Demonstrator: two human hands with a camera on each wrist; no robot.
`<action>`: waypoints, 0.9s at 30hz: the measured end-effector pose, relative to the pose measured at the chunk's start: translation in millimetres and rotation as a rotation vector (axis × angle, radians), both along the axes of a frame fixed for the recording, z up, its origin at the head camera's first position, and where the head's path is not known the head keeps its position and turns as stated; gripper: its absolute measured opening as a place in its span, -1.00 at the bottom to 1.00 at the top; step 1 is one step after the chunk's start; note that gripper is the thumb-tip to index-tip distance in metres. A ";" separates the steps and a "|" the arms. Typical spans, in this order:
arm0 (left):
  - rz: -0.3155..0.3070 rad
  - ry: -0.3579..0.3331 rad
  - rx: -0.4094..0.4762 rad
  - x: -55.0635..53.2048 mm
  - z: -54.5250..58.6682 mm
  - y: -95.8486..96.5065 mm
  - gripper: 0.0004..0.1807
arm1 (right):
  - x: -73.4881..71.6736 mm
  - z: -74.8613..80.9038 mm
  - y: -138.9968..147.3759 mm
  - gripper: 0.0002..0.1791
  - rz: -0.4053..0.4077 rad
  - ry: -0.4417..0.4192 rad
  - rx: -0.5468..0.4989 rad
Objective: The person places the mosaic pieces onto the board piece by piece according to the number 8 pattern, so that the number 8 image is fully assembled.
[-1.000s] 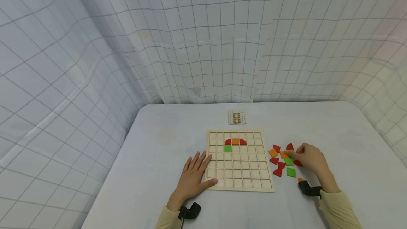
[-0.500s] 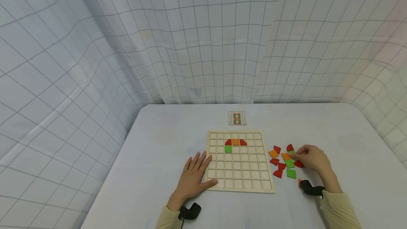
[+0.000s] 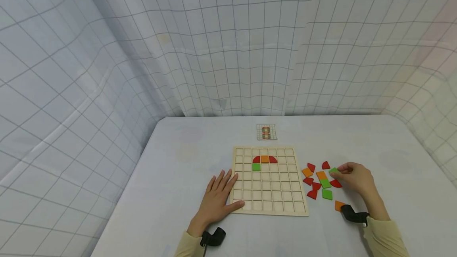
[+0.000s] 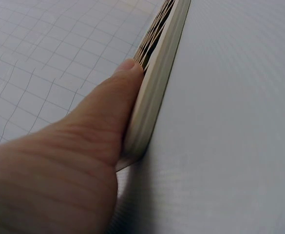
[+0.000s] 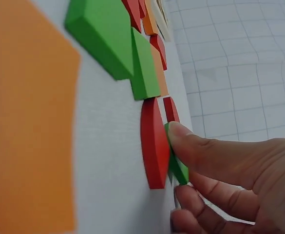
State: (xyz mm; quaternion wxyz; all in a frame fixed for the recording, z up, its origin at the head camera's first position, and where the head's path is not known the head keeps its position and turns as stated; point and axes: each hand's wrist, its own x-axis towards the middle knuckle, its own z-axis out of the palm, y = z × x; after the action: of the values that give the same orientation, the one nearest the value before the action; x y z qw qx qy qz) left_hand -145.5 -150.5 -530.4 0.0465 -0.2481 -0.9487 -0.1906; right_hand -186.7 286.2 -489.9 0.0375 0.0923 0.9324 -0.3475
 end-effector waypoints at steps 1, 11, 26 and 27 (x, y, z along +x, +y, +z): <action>0.000 0.000 -0.002 0.1 -0.3 -0.1 -0.08 | 0.6 -0.4 -0.6 -0.54 0.003 0.015 0.005; 0.000 0.005 0.009 0.4 -0.6 -0.4 -0.08 | 3.4 0.9 -1.0 -0.67 0.036 0.147 0.020; -0.005 0.013 0.016 0.0 -0.3 -0.2 -0.08 | -21.0 20.1 -56.4 -0.73 0.202 0.263 -0.212; -0.006 0.011 0.017 -0.1 -0.2 -0.1 -0.08 | -24.1 20.2 -62.6 -0.76 0.231 0.262 -0.222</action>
State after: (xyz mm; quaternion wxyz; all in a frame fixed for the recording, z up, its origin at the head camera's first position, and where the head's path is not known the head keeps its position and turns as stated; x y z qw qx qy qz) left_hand -145.6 -150.6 -530.5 0.0535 -0.2516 -0.9459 -0.1976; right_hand -210.7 223.6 -469.7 -0.0344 -0.0658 0.8896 -0.4507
